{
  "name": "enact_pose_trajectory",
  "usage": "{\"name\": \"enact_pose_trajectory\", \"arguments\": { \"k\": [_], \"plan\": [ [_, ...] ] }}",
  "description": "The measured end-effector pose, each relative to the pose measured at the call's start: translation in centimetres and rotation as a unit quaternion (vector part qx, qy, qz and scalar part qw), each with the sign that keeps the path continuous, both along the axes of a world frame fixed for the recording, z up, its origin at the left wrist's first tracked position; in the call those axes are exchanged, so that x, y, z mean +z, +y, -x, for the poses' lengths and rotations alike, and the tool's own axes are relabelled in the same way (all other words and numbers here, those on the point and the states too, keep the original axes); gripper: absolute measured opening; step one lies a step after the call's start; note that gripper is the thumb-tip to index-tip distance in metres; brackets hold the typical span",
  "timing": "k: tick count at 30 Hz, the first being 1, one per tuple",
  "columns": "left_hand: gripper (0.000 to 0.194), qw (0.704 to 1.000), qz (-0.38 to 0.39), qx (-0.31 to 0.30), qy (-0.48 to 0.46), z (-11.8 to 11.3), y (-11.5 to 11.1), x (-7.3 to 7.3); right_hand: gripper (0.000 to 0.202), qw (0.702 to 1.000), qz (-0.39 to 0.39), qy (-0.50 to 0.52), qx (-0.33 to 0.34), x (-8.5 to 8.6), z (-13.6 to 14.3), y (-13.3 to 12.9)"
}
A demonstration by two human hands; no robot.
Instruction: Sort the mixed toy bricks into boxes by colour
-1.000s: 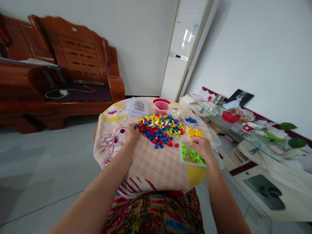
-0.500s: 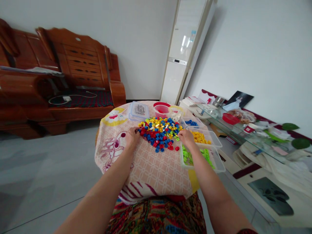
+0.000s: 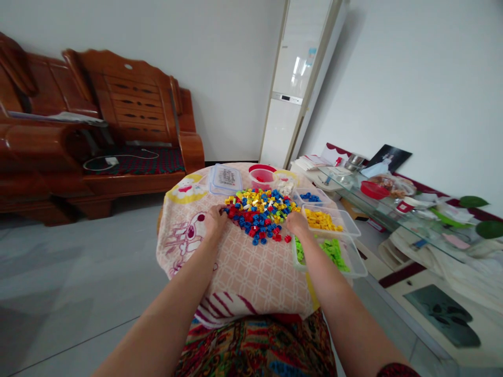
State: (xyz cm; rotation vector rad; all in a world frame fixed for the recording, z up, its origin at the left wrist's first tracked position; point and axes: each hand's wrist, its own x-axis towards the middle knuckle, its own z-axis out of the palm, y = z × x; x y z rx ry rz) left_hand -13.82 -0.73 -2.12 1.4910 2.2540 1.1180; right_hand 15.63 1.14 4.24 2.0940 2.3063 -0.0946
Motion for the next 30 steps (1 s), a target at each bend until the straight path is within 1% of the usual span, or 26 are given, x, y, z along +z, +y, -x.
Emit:
{"name": "enact_pose_trajectory", "arguments": {
  "k": [7,11,15,20,23,26,28,30],
  "plan": [
    [0.042,1.000,0.015,-0.001,0.012,0.0,0.1,0.0,0.032,0.999,-0.032,0.024,0.006,-0.5,-0.6,-0.4],
    [0.042,1.000,0.011,-0.002,0.015,0.1,0.2,-0.1,0.031,0.997,-0.068,0.036,0.014,-0.6,-0.8,-0.5],
    [0.042,1.000,0.012,0.001,0.008,0.1,0.3,-0.2,0.029,0.993,-0.107,0.051,0.024,0.1,-1.6,-0.9],
    [0.043,1.000,0.004,0.000,0.006,0.0,0.2,-0.2,0.025,0.980,-0.168,0.100,0.035,1.3,-4.4,-2.5],
    [0.044,1.000,0.005,-0.002,0.003,0.0,0.1,-0.1,0.029,0.981,-0.164,0.099,0.025,1.7,-6.3,-4.2],
    [0.043,1.000,0.002,-0.007,0.003,0.0,0.0,-0.1,0.026,0.988,-0.129,0.078,0.016,2.0,-7.6,-5.7],
    [0.043,1.000,-0.003,-0.006,0.006,0.0,0.0,-0.1,0.022,0.993,-0.099,0.057,0.022,2.4,-7.9,-6.4],
    [0.043,1.000,-0.005,-0.006,0.008,0.0,0.0,-0.1,0.022,0.994,-0.095,0.045,0.040,2.8,-7.5,-6.7]
  ]
}}
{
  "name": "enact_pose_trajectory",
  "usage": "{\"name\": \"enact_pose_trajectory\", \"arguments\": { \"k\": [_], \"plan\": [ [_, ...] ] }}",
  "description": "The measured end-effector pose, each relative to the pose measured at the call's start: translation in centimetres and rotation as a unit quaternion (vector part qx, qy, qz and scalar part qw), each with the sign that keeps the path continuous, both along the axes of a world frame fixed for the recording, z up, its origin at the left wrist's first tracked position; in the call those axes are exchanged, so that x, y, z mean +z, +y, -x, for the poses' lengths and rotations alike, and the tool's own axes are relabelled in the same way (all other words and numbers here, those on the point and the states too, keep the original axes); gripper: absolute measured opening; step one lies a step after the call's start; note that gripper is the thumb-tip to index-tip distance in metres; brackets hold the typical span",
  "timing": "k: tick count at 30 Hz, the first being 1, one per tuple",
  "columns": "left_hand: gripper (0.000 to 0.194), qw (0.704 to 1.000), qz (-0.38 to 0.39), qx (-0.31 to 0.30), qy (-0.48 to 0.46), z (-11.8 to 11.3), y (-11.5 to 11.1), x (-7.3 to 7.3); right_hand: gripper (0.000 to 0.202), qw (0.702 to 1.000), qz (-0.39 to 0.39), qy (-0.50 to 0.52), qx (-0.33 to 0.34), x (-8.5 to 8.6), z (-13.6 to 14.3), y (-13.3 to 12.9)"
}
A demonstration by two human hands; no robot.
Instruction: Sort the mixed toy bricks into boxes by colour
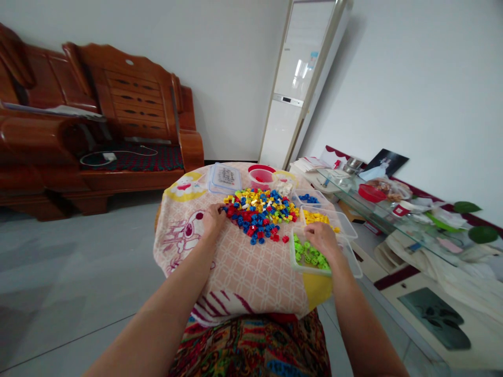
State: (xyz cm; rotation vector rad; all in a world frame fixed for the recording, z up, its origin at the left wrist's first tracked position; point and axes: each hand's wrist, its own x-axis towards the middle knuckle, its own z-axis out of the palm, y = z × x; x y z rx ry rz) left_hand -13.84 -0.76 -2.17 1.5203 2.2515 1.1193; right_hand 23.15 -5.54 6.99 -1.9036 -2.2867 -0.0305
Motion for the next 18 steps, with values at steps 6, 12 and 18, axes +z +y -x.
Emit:
{"name": "enact_pose_trajectory", "arguments": {
  "k": [6,12,18],
  "plan": [
    [0.043,1.000,0.018,-0.002,0.002,0.0,0.0,0.2,0.029,1.000,-0.018,0.004,0.021,0.4,3.8,2.1],
    [0.043,1.000,0.019,-0.001,0.003,0.2,0.2,0.0,0.030,0.999,0.036,-0.007,-0.015,-1.4,6.3,6.1],
    [0.040,1.000,0.009,0.002,0.002,0.1,0.2,-0.2,0.031,0.998,0.062,-0.011,-0.030,-3.1,6.4,7.7]
  ]
}}
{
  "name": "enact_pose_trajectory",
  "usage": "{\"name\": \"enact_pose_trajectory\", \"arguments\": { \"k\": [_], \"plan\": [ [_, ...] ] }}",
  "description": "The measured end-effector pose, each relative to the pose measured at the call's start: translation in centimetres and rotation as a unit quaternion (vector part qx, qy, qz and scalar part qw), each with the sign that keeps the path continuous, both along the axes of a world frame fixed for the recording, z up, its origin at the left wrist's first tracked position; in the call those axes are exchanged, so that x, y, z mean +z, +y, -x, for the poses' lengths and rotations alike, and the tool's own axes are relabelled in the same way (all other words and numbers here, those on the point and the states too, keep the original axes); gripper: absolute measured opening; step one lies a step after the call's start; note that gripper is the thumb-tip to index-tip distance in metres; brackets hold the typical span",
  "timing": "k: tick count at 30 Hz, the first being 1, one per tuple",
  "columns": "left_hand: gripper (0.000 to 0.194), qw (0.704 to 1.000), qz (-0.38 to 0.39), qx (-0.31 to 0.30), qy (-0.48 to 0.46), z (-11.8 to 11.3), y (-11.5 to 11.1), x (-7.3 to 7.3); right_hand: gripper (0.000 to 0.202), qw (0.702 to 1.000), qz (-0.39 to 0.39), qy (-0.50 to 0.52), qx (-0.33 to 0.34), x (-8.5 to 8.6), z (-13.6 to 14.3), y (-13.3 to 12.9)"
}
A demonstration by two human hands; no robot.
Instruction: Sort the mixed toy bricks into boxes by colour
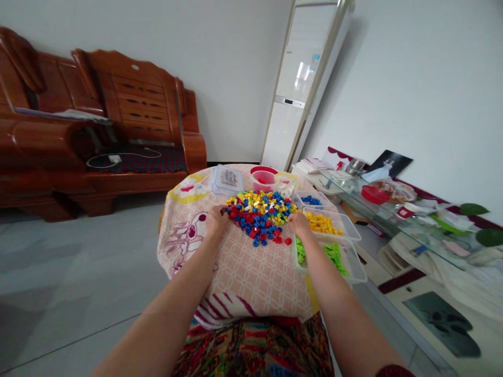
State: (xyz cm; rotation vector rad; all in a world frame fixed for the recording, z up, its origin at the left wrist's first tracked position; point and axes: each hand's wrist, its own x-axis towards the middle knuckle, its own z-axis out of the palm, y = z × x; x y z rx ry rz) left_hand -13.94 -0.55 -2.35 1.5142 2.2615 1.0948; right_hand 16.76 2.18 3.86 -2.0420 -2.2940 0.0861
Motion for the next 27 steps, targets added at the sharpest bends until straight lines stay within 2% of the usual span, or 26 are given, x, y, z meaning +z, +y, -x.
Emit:
{"name": "enact_pose_trajectory", "arguments": {
  "k": [9,15,21,27],
  "plan": [
    [0.041,1.000,-0.001,-0.001,-0.003,0.0,-0.1,0.1,0.031,0.999,-0.018,0.015,-0.031,-0.4,0.3,-0.4],
    [0.041,1.000,-0.001,0.001,-0.003,-0.1,0.0,0.1,0.033,0.997,-0.060,0.038,-0.011,0.4,-0.2,-1.6],
    [0.040,1.000,-0.001,0.006,-0.009,-0.2,0.0,0.1,0.028,0.991,-0.110,0.074,0.016,1.8,-2.6,-4.0],
    [0.043,1.000,0.012,0.006,-0.016,-0.3,-0.1,0.3,0.028,0.994,-0.096,0.053,0.003,1.7,-6.4,-6.2]
  ]
}}
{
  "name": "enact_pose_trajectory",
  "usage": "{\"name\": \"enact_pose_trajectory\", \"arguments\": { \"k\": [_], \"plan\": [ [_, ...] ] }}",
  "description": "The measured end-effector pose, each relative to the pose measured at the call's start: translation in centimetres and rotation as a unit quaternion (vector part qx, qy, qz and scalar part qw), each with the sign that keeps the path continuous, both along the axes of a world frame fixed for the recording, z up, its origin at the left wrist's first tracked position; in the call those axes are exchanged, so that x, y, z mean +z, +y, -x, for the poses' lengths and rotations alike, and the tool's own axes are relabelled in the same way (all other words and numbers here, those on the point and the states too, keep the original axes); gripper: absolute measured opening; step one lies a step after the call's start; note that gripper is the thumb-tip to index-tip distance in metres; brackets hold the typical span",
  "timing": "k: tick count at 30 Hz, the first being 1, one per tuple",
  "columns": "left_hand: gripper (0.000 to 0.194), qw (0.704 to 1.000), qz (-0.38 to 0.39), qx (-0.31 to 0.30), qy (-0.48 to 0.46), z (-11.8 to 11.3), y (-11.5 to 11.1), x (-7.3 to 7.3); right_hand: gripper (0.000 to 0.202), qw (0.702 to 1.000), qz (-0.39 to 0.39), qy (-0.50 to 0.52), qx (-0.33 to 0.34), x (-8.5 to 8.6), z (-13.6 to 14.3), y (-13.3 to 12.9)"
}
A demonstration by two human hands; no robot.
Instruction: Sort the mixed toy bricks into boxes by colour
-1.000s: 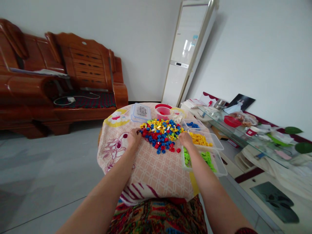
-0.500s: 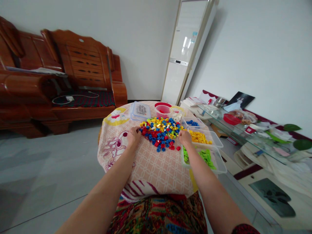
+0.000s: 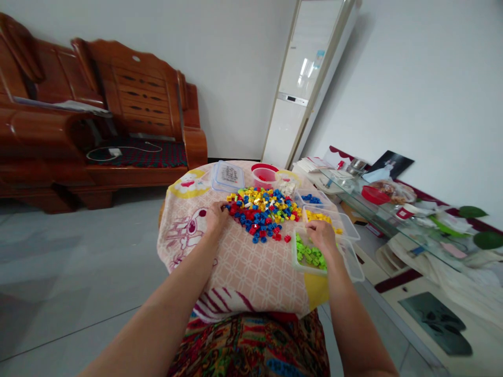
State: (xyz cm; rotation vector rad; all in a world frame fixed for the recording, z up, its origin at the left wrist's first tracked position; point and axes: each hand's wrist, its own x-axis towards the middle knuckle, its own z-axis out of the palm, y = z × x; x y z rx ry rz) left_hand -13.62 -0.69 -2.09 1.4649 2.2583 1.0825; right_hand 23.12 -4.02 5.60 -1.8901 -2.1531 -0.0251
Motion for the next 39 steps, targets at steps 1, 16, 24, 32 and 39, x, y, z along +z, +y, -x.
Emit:
{"name": "enact_pose_trajectory", "arguments": {
  "k": [1,16,24,32,39],
  "plan": [
    [0.043,1.000,-0.001,0.000,-0.001,0.0,0.0,0.0,0.027,1.000,0.002,-0.010,-0.003,0.0,-0.3,-0.2],
    [0.042,1.000,-0.010,-0.007,0.009,0.2,-0.1,0.0,0.028,0.995,0.065,-0.062,0.036,0.0,7.8,4.6],
    [0.042,1.000,-0.012,0.002,0.005,0.3,0.3,-0.5,0.023,0.994,0.087,-0.065,0.019,-2.7,8.3,5.9],
    [0.042,1.000,-0.014,-0.005,0.009,0.4,0.3,-0.5,0.020,0.996,0.071,-0.049,0.012,-3.2,8.0,5.9],
    [0.042,1.000,-0.008,-0.005,0.009,0.4,0.2,-0.2,0.020,0.999,0.038,-0.022,0.009,-3.4,8.1,5.6]
  ]
}}
